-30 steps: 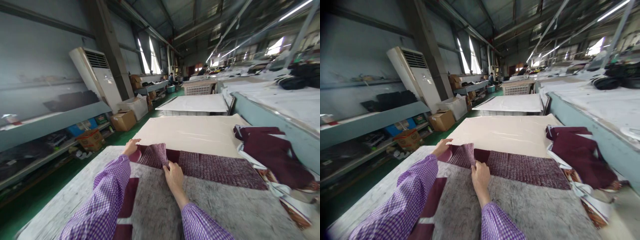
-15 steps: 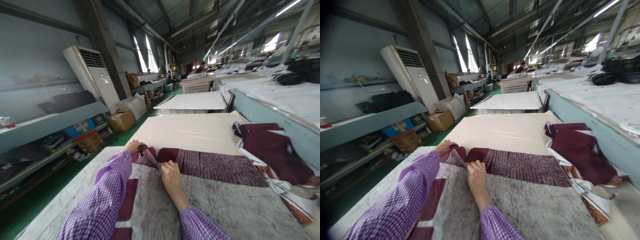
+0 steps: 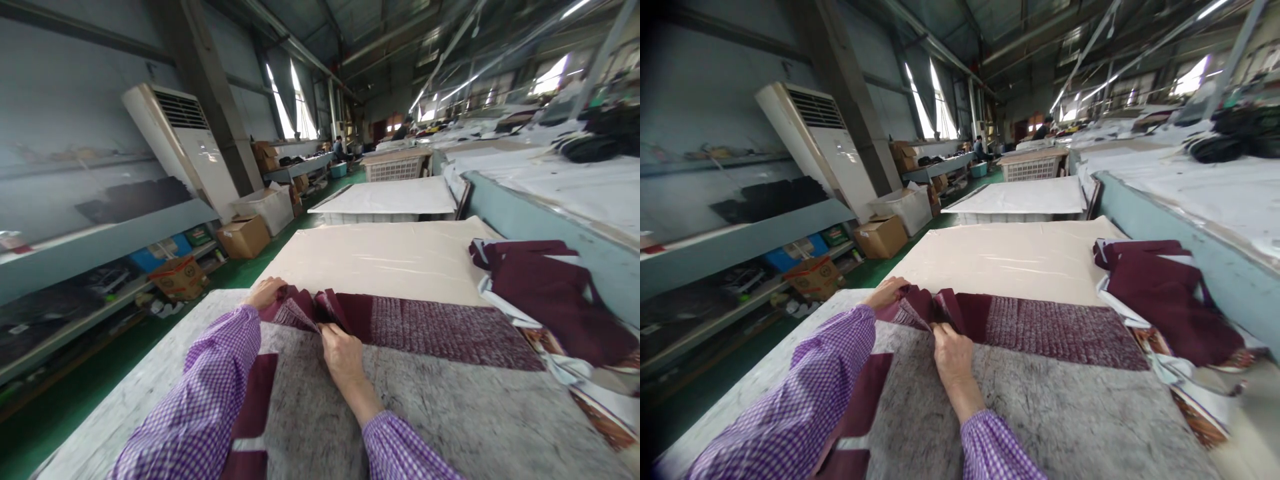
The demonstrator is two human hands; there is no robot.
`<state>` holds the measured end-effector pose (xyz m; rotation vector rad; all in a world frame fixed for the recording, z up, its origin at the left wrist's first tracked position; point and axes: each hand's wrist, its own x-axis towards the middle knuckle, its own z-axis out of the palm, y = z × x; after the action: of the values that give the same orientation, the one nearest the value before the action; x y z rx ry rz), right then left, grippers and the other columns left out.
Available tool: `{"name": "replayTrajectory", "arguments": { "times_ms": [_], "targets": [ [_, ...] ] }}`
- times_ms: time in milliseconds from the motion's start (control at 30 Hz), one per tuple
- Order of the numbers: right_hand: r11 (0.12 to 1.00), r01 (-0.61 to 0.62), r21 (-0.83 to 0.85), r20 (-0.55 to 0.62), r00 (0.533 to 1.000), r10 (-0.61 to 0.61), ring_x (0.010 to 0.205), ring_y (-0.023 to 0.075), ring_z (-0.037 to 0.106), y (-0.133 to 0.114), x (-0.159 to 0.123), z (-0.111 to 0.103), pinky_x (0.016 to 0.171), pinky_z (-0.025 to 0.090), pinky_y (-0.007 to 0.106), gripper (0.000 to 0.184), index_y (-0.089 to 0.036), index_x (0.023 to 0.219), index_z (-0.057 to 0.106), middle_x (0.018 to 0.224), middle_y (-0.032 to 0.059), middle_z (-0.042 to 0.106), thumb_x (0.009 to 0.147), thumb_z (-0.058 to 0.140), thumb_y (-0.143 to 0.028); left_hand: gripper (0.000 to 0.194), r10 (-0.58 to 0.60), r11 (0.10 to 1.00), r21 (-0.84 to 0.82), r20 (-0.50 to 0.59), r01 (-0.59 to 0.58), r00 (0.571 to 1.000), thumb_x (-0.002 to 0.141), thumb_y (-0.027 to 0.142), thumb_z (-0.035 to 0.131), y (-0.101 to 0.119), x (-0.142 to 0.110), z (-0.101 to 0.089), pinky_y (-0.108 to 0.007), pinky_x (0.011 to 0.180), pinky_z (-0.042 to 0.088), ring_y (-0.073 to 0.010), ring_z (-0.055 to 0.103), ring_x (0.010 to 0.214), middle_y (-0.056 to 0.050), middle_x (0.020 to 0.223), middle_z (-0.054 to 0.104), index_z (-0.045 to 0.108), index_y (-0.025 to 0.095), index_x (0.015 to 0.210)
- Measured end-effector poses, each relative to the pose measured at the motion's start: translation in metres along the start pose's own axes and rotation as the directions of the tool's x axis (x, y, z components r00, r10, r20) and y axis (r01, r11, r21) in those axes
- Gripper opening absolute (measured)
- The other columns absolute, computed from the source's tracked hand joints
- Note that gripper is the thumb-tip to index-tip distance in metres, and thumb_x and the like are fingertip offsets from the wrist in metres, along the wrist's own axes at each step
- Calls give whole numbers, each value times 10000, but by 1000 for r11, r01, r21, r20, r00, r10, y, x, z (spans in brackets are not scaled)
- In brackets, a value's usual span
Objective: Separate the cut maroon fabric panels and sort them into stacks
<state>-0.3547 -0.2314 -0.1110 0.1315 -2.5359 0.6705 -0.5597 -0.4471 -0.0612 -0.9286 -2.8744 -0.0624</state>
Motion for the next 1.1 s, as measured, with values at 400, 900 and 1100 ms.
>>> {"name": "replayTrajectory", "arguments": {
  "times_ms": [400,900,1100],
  "targets": [
    [990,-75,122,-28,996,79,740,98,649,0,3,-3,572,402,191,240,-270,985,690,940,-30,705,895,491,-169,241,-118,988,85,-111,127,987,720,92,438,11,-20,10,-304,828,397,-206,522,932,-58,883,592,592,183,881],
    [912,79,402,-152,988,-19,826,107,654,-1,4,-9,745,468,169,289,-240,1018,682,985,5,702,878,465,-111,214,-277,961,-67,-265,269,923,705,81,437,23,-37,13,-346,796,439,-230,547,909,-76,890,607,612,157,803],
    [838,106,535,-213,977,13,825,105,648,2,5,-6,755,465,174,240,-228,1003,686,940,4,698,888,487,-159,443,-395,917,-190,-316,351,863,616,21,320,8,-49,19,-308,787,470,-187,573,911,-52,937,634,602,155,929]
  ]
}}
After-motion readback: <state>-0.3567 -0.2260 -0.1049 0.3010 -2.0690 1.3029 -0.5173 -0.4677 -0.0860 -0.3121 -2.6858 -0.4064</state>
